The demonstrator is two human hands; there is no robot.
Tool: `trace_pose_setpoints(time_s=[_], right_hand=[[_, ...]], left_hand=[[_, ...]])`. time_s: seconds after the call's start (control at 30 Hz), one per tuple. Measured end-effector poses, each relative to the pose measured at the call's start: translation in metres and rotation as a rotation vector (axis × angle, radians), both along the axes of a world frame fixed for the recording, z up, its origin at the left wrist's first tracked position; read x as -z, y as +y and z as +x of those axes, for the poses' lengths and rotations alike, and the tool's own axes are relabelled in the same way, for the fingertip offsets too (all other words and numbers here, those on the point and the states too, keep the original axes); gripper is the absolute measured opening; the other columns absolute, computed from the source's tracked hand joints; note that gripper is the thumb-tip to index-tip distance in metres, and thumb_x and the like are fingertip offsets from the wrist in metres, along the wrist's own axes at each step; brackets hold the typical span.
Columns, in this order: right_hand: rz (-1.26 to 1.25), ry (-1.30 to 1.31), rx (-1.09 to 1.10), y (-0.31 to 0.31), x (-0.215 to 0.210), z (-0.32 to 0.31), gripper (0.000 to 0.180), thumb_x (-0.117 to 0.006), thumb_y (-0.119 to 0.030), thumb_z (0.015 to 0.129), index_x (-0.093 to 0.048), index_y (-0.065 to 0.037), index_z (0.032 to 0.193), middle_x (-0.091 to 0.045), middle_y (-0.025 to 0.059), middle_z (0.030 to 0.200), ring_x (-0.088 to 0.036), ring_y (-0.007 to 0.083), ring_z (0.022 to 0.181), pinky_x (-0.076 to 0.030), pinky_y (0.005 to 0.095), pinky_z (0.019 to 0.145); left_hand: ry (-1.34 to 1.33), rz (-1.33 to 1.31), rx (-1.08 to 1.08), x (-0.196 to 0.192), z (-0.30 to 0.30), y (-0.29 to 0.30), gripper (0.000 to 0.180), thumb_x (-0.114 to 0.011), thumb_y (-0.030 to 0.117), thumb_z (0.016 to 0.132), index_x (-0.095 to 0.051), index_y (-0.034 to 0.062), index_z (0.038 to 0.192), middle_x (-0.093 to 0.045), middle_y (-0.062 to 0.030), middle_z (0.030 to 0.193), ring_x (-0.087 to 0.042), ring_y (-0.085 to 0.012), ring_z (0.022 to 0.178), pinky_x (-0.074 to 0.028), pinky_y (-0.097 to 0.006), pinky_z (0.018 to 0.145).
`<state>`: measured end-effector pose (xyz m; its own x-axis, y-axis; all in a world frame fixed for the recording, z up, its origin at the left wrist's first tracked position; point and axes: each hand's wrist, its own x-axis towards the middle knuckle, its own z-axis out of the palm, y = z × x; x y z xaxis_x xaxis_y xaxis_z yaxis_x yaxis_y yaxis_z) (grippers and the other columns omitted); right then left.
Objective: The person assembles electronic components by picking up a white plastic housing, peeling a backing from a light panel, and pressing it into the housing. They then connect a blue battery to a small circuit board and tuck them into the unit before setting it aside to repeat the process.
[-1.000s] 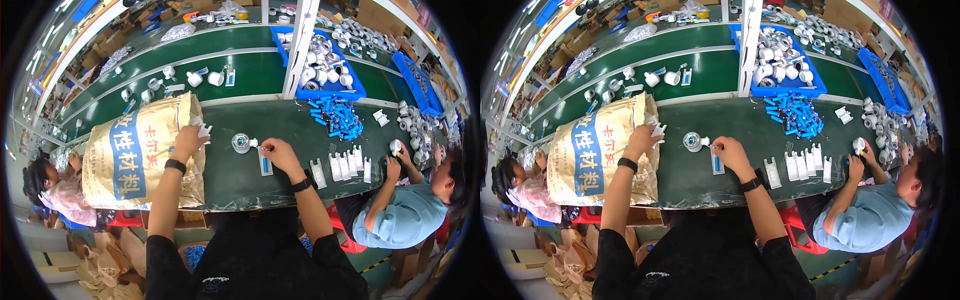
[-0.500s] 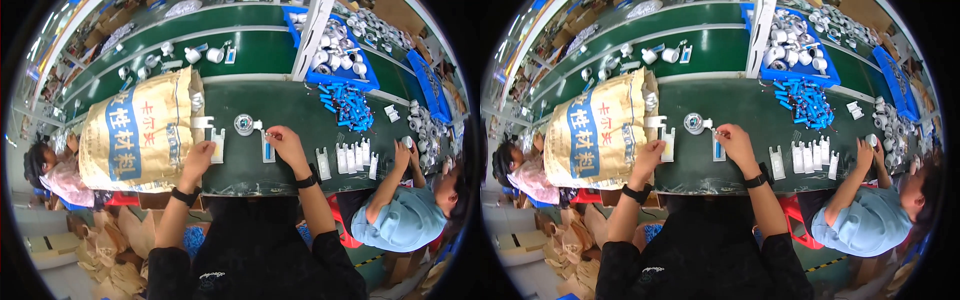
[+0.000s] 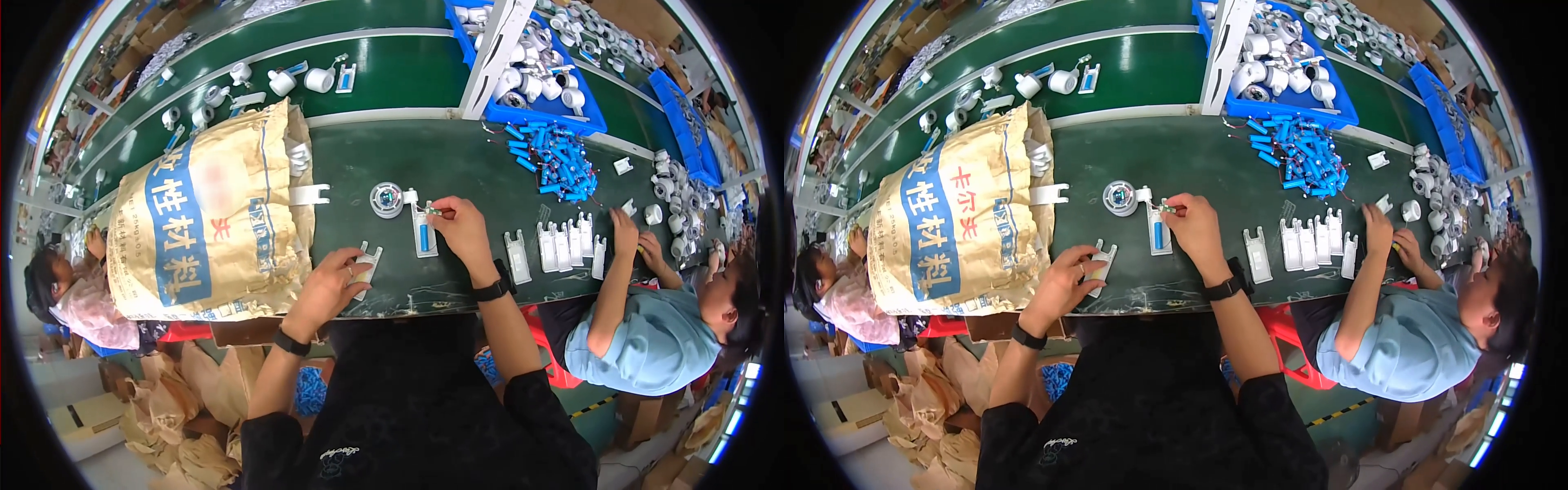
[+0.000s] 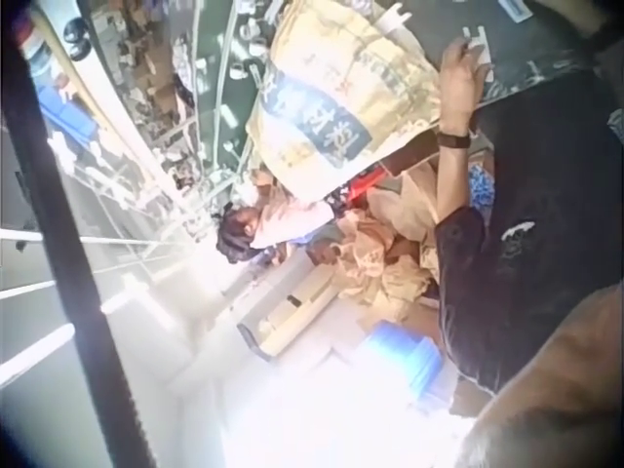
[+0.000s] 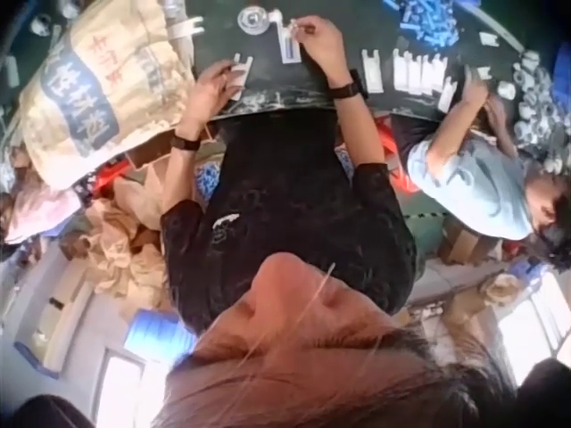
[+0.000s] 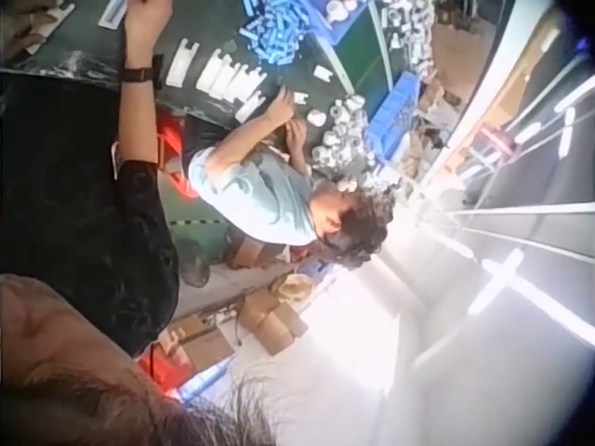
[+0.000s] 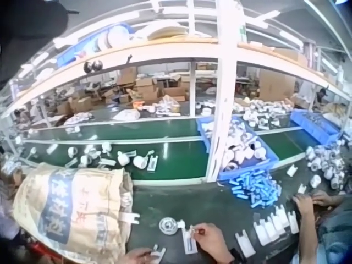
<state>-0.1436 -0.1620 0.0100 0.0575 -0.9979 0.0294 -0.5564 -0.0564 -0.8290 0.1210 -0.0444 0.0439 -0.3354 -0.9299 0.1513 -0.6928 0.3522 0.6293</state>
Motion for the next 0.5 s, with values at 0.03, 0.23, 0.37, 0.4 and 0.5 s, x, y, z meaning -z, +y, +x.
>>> trace_pose_setpoints(time_s=[0.03, 0.23, 0.37, 0.4, 0.5], right_hand=[[0.049, -0.079, -0.008, -0.003, 0.003, -0.001, 0.022, -0.08, -0.005, 0.082, -0.07, 0.0, 0.101, -0.068, 0.0066, 0.091, -0.067, 0.0122, 0.08, -0.055, 0.0274, 0.075], [-0.021, -0.152, -0.056, -0.005, 0.003, 0.0, 0.017, -0.079, -0.001, 0.082, -0.068, 0.001, 0.096, -0.063, 0.0061, 0.094, -0.068, 0.0123, 0.079, -0.056, 0.0263, 0.073], [-0.004, -0.207, -0.061, -0.006, 0.006, 0.003, 0.016, -0.078, 0.0, 0.083, -0.068, 0.001, 0.095, -0.062, 0.0055, 0.095, -0.068, 0.0117, 0.08, -0.056, 0.0252, 0.074], [-0.001, -0.212, -0.058, -0.006, 0.008, 0.002, 0.015, -0.078, 0.0, 0.083, -0.068, 0.001, 0.094, -0.062, 0.0053, 0.095, -0.068, 0.0116, 0.08, -0.056, 0.025, 0.074], [-0.013, -0.223, -0.056, -0.007, 0.012, 0.001, 0.015, -0.077, 0.0, 0.083, -0.068, 0.001, 0.094, -0.062, 0.0049, 0.096, -0.068, 0.0115, 0.081, -0.056, 0.0244, 0.075]], left_hand=[[0.004, 0.002, 0.001, 0.0, 0.002, -0.001, 0.038, -0.082, 0.006, 0.077, -0.071, 0.0071, 0.113, -0.063, -0.0112, 0.124, -0.067, -0.0293, 0.102, -0.057, -0.038, 0.083], [0.026, 0.053, 0.086, -0.006, 0.015, -0.001, 0.036, -0.08, 0.007, 0.079, -0.072, 0.0061, 0.114, -0.063, -0.0108, 0.126, -0.066, -0.0287, 0.101, -0.056, -0.038, 0.084], [-0.041, -0.008, 0.056, -0.01, 0.011, 0.002, 0.037, -0.082, 0.013, 0.077, -0.073, 0.0083, 0.113, -0.065, -0.0089, 0.123, -0.065, -0.0288, 0.098, -0.056, -0.039, 0.083], [-0.04, 0.001, 0.057, -0.01, 0.012, 0.003, 0.037, -0.082, 0.013, 0.077, -0.073, 0.0083, 0.113, -0.065, -0.0089, 0.123, -0.065, -0.0288, 0.098, -0.056, -0.039, 0.083], [-0.046, -0.024, 0.087, -0.009, 0.016, 0.004, 0.034, -0.082, 0.014, 0.077, -0.074, 0.0086, 0.11, -0.067, -0.0084, 0.121, -0.065, -0.029, 0.098, -0.056, -0.039, 0.082]])
